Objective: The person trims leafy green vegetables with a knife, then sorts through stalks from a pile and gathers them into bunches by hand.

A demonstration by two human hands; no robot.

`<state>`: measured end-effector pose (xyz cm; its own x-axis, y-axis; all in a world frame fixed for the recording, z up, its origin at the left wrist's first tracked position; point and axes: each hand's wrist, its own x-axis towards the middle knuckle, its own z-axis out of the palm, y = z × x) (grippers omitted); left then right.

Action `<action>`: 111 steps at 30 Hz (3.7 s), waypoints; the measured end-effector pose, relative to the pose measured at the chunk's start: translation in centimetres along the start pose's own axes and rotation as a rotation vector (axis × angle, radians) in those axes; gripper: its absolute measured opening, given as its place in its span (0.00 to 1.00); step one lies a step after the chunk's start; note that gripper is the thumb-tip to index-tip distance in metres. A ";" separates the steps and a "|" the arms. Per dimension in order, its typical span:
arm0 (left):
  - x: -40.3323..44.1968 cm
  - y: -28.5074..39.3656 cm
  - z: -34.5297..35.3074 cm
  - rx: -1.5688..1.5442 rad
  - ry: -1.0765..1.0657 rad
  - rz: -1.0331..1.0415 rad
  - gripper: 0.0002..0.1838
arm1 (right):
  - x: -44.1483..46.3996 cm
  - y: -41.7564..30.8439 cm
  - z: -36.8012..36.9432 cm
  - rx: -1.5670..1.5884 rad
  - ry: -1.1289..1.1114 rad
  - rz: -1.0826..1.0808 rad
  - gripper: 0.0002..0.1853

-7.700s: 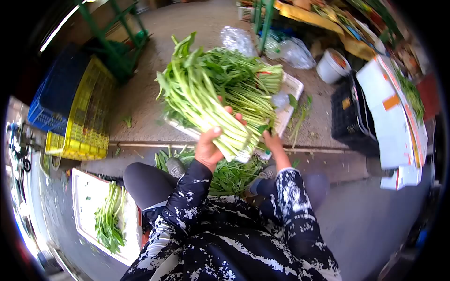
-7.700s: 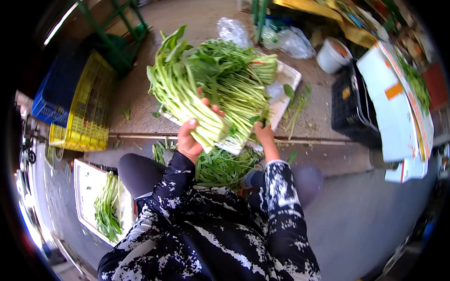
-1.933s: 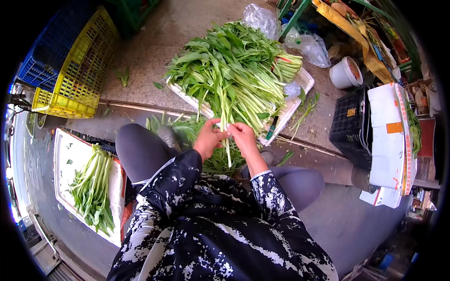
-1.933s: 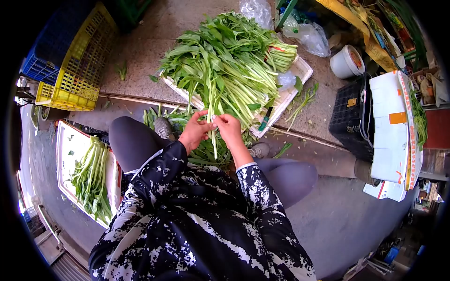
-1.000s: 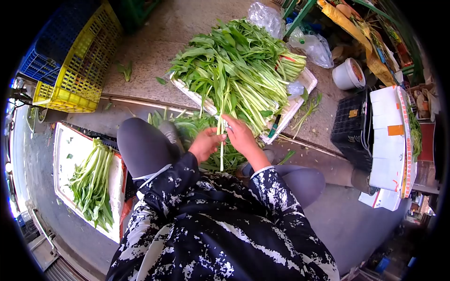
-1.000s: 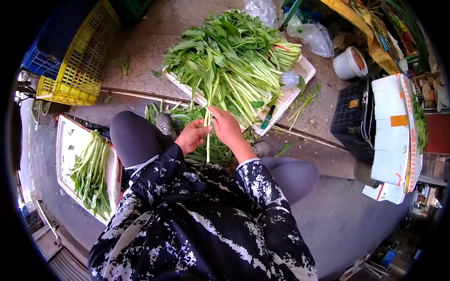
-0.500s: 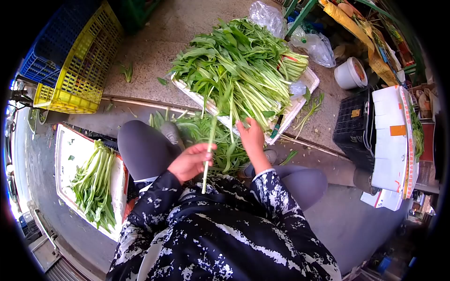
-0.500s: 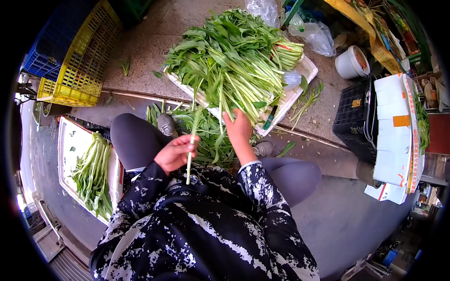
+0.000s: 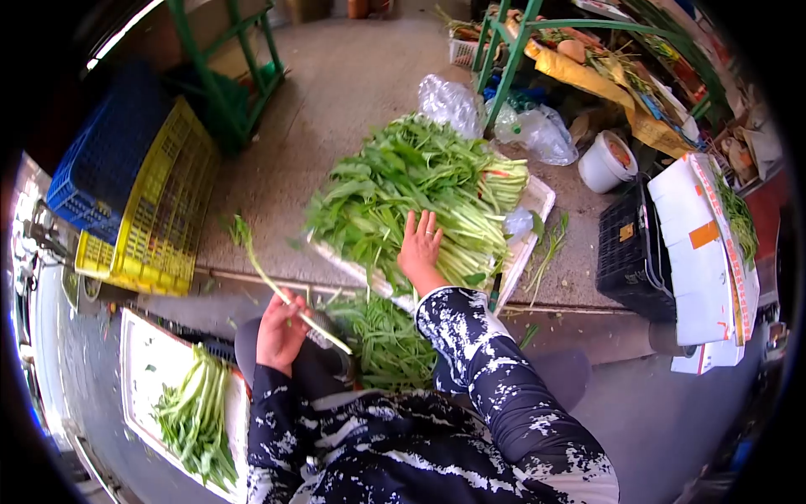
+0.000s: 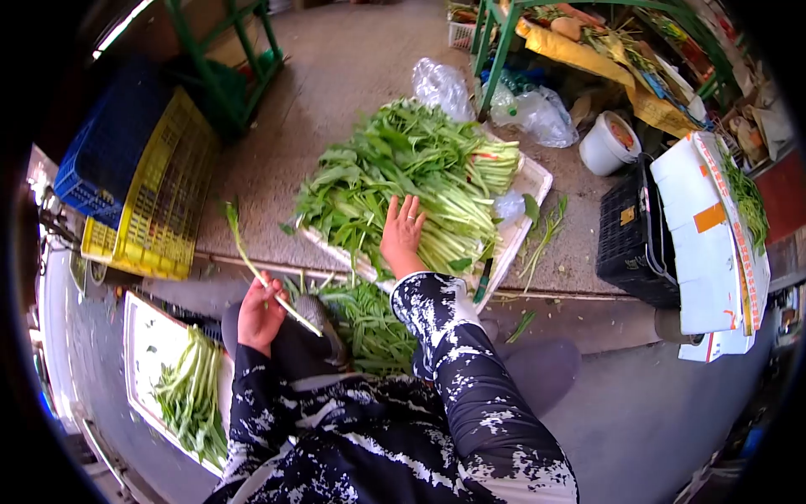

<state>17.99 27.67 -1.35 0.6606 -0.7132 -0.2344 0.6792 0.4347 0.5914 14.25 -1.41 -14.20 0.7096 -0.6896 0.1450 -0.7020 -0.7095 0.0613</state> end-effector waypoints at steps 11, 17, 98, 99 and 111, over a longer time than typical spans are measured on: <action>2.0 -1.4 -0.2 0.236 0.234 -0.082 0.08 | 5.2 3.8 -2.9 0.293 -0.365 -0.116 0.38; 2.1 -1.4 -0.6 0.224 0.251 -0.067 0.08 | 9.1 10.1 -10.1 0.679 -0.474 -0.194 0.30; 1.3 -13.6 0.8 0.848 -0.013 0.121 0.17 | -12.2 5.3 -11.5 1.709 -0.404 0.113 0.14; 1.3 -13.5 0.9 0.861 -0.017 0.158 0.17 | -12.5 5.3 -11.4 1.663 -0.367 0.122 0.14; 1.7 -11.7 2.6 0.367 0.231 0.048 0.13 | -17.0 4.9 -9.1 0.650 -0.800 -0.510 0.15</action>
<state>10.36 19.97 -6.66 0.7713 -0.5372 -0.3413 0.5143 0.2103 0.8314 -1.77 8.17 -7.34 0.9009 -0.0308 -0.4330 -0.3232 -0.7134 -0.6218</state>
